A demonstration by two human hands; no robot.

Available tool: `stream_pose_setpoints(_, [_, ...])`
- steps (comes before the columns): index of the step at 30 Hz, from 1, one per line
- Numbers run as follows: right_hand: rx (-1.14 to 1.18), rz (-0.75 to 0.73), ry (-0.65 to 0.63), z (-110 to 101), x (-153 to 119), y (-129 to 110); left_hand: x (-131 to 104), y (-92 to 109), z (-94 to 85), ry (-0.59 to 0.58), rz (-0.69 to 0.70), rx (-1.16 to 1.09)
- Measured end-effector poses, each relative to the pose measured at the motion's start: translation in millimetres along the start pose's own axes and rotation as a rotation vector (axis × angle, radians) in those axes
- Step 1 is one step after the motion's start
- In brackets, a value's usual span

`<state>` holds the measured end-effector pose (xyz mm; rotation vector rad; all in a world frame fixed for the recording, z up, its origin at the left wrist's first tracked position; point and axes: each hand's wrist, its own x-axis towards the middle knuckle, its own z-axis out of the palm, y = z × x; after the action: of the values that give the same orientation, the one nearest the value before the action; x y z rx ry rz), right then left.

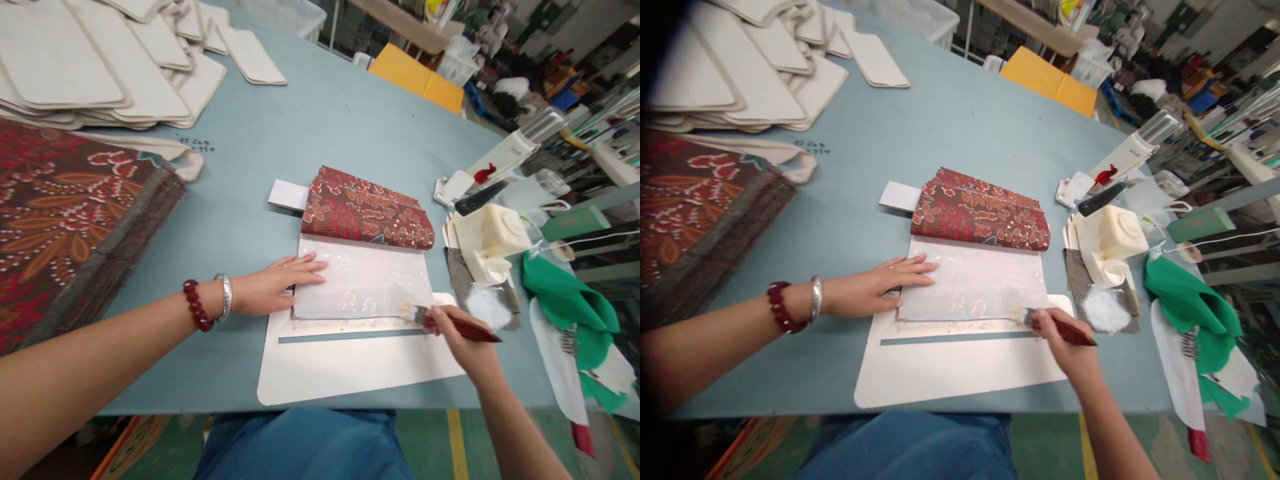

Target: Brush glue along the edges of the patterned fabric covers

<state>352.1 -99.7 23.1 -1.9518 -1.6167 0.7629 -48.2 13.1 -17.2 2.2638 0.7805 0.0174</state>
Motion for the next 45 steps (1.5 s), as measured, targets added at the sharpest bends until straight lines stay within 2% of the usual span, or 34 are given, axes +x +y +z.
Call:
stream_pose_setpoints(2, [-0.079, 0.076, 0.126, -28, 2, 19, 0, 0, 0.6, 0.006, 0.004, 0.005])
stream_pose_setpoints(3, [-0.111, 0.072, 0.179, -30, 3, 17, 0, -1, 0.9, 0.008, 0.004, 0.010])
stream_pose_setpoints(4, [-0.123, 0.035, 0.211, -23, 4, 7, 0, -1, 1.1, 0.009, 0.004, 0.016])
stream_pose_setpoints(6, [-0.062, -0.106, 0.180, 14, 3, -34, 1, -1, 1.2, 0.007, -0.002, 0.028])
stream_pose_setpoints(9, [0.193, -0.347, -0.097, 93, 0, -106, 1, 0, 0.0, -0.005, -0.006, 0.037])
stream_pose_setpoints(11, [0.249, -0.443, -0.206, 125, -2, -127, 1, 1, -0.8, -0.009, -0.010, 0.038])
stream_pose_setpoints(12, [0.232, -0.440, -0.209, 127, -1, -123, 1, 1, -0.9, -0.010, -0.012, 0.039])
stream_pose_setpoints(13, [0.189, -0.403, -0.180, 119, 1, -109, 1, 1, -0.6, -0.008, -0.014, 0.040])
stream_pose_setpoints(14, [0.129, -0.339, -0.127, 103, 5, -87, 0, 1, 0.0, -0.007, -0.015, 0.041])
stream_pose_setpoints(17, [-0.074, -0.118, 0.086, 24, 16, -5, 1, -3, 3.8, 0.000, -0.007, 0.037])
stream_pose_setpoints(18, [-0.118, -0.056, 0.140, 0, 18, 16, 1, -5, 5.3, 0.006, -0.004, 0.035])
stream_pose_setpoints(19, [-0.162, -0.016, 0.183, -18, 19, 29, 1, -6, 6.6, 0.011, -0.002, 0.034])
stream_pose_setpoints(20, [-0.191, 0.002, 0.216, -28, 19, 34, 1, -6, 7.5, 0.015, -0.002, 0.032])
stream_pose_setpoints(21, [-0.200, -0.005, 0.235, -28, 18, 29, 2, -6, 7.9, 0.017, -0.006, 0.031])
stream_pose_setpoints(23, [-0.148, -0.093, 0.199, -7, 15, 3, 2, -4, 7.4, 0.013, -0.022, 0.035])
stream_pose_setpoints(25, [-0.052, -0.211, 0.057, 23, 12, -28, 1, 0, 6.0, 0.012, -0.040, 0.049])
stream_pose_setpoints(27, [-0.026, -0.255, -0.046, 37, 11, -37, -1, 3, 5.0, 0.016, -0.046, 0.063])
stream_pose_setpoints(29, [-0.073, -0.185, -0.003, 25, 13, -18, -2, 4, 5.4, 0.022, -0.042, 0.074])
stream_pose_setpoints(31, [-0.101, -0.053, 0.119, -5, 14, 13, -2, 6, 6.7, 0.044, -0.036, 0.103])
stream_pose_setpoints(33, [-0.007, 0.037, 0.203, -28, 13, 33, 0, 8, 7.7, 0.107, -0.029, 0.161])
stream_pose_setpoints(34, [0.089, 0.046, 0.213, -31, 11, 35, 2, 9, 7.8, 0.144, -0.020, 0.190])
stream_pose_setpoints(36, [0.306, 0.000, 0.167, -15, 8, 20, 8, 12, 7.2, 0.196, 0.016, 0.221])
stream_pose_setpoints(38, [0.413, -0.092, 0.054, 21, 9, -8, 16, 12, 6.0, 0.205, 0.066, 0.202])
stream_pose_setpoints(40, [0.349, -0.203, -0.068, 63, 13, -37, 21, 10, 4.8, 0.211, 0.101, 0.162])
stream_pose_setpoints(42, [0.197, -0.333, -0.154, 96, 18, -57, 25, 7, 3.7, 0.239, 0.111, 0.125])
stream_pose_setpoints(45, [-0.037, -0.490, -0.150, 123, 22, -71, 25, 6, 2.3, 0.273, 0.104, 0.086])
